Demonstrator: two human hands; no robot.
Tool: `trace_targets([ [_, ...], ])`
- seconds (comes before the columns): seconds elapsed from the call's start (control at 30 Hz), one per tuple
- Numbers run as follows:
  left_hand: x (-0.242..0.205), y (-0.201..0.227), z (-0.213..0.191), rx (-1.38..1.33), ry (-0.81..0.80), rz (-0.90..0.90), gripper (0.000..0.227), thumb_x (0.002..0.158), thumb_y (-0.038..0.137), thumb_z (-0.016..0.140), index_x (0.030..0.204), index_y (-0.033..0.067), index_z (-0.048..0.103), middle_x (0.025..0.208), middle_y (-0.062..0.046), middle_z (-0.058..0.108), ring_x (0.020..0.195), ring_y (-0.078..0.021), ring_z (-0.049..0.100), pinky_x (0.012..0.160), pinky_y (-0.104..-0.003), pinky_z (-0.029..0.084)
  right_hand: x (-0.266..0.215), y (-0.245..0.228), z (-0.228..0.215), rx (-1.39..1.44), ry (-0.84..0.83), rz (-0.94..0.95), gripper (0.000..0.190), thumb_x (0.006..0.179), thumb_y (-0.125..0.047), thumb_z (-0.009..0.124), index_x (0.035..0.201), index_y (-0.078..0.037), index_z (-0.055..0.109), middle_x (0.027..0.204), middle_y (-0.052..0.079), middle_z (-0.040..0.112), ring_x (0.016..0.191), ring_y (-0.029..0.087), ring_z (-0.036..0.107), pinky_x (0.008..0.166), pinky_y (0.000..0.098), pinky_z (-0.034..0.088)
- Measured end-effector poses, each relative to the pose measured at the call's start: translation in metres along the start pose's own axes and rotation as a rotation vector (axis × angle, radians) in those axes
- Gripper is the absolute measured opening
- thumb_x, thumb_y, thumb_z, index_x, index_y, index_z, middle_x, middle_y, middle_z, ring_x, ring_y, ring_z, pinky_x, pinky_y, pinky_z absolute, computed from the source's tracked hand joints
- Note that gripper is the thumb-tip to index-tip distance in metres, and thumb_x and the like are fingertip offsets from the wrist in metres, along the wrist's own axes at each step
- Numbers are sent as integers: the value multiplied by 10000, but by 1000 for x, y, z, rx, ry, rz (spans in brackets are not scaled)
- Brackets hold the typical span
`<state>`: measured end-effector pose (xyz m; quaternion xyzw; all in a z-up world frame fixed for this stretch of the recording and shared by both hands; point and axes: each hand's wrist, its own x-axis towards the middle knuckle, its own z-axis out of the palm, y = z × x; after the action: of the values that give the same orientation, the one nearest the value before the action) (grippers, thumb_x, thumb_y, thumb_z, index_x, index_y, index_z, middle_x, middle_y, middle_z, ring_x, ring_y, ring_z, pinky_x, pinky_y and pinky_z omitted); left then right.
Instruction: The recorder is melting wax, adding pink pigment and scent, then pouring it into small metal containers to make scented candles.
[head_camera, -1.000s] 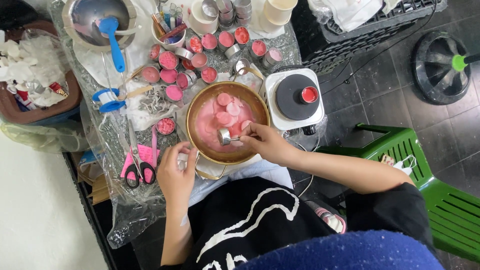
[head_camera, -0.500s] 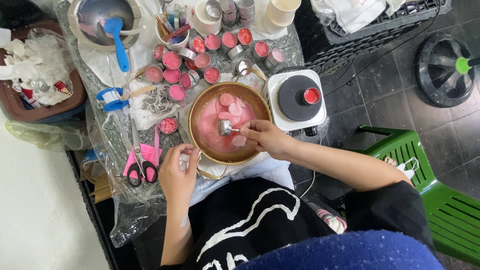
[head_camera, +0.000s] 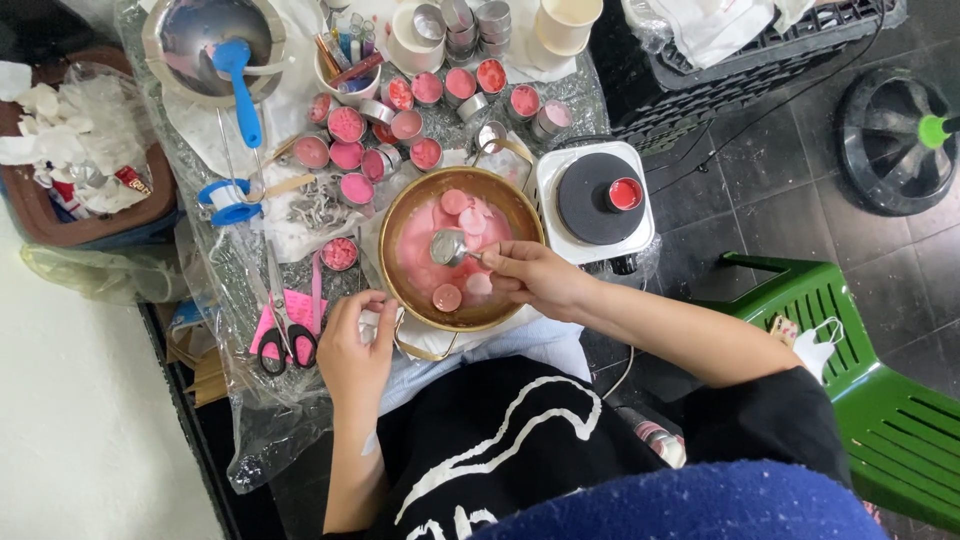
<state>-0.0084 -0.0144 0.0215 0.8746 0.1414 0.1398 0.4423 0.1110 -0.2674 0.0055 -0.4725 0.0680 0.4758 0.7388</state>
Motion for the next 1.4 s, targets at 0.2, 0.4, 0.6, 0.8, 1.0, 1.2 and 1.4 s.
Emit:
trace_targets([
  [0.2, 2, -4, 6, -12, -25, 15, 199, 938, 248, 768, 988, 72, 692, 885, -73, 699, 782, -264, 705, 678, -360, 520, -13, -9, 4, 88, -13, 2, 207, 1064, -265, 574, 1080, -59, 587, 762, -58, 385, 665, 65, 334, 578, 237, 309],
  [0.4, 4, -4, 7, -21, -23, 11, 209, 930, 249, 766, 983, 61, 692, 876, -73, 709, 771, -262, 711, 675, -359, 519, -16, -9, 5, 161, -43, -27, 230, 1060, -290, 571, 1076, -63, 601, 772, -54, 412, 680, 68, 354, 602, 232, 323],
  [0.6, 5, -4, 9, -13, -33, -19, 202, 908, 233, 779, 957, 55, 697, 855, -76, 715, 755, -262, 710, 664, -364, 518, -13, -4, -2, 99, -53, -99, 179, 1061, -300, 566, 1056, -124, 599, 752, -60, 421, 648, 81, 356, 616, 237, 334],
  [0.8, 5, -10, 13, -46, -20, 2, 199, 902, 212, 776, 963, 42, 692, 876, -90, 721, 763, -255, 717, 684, -351, 530, -17, -4, -2, 142, -167, -109, 163, 1098, -287, 581, 1081, -124, 586, 743, -65, 409, 672, 84, 350, 626, 253, 300],
  [1.0, 6, -10, 12, -51, -43, -5, 198, 902, 195, 778, 962, 28, 690, 875, -97, 724, 759, -252, 717, 689, -352, 531, -16, -18, -1, 48, -96, -233, 164, 1067, -271, 581, 1053, -108, 598, 727, -61, 399, 626, 66, 320, 565, 235, 261],
  [1.2, 7, -16, 14, -81, -54, -31, 197, 886, 189, 777, 962, 28, 692, 858, -97, 724, 743, -245, 718, 678, -346, 530, -15, -18, 3, 57, 0, -49, 176, 1084, -245, 581, 1057, -72, 594, 747, -63, 396, 645, 72, 341, 580, 246, 305],
  [1.4, 9, -14, 12, -73, -82, -54, 200, 880, 195, 784, 960, 37, 692, 860, -93, 725, 746, -246, 719, 677, -350, 531, -11, -12, 0, 50, 21, -18, 189, 1076, -253, 586, 1087, -68, 621, 786, -66, 451, 660, 68, 372, 582, 238, 323],
])
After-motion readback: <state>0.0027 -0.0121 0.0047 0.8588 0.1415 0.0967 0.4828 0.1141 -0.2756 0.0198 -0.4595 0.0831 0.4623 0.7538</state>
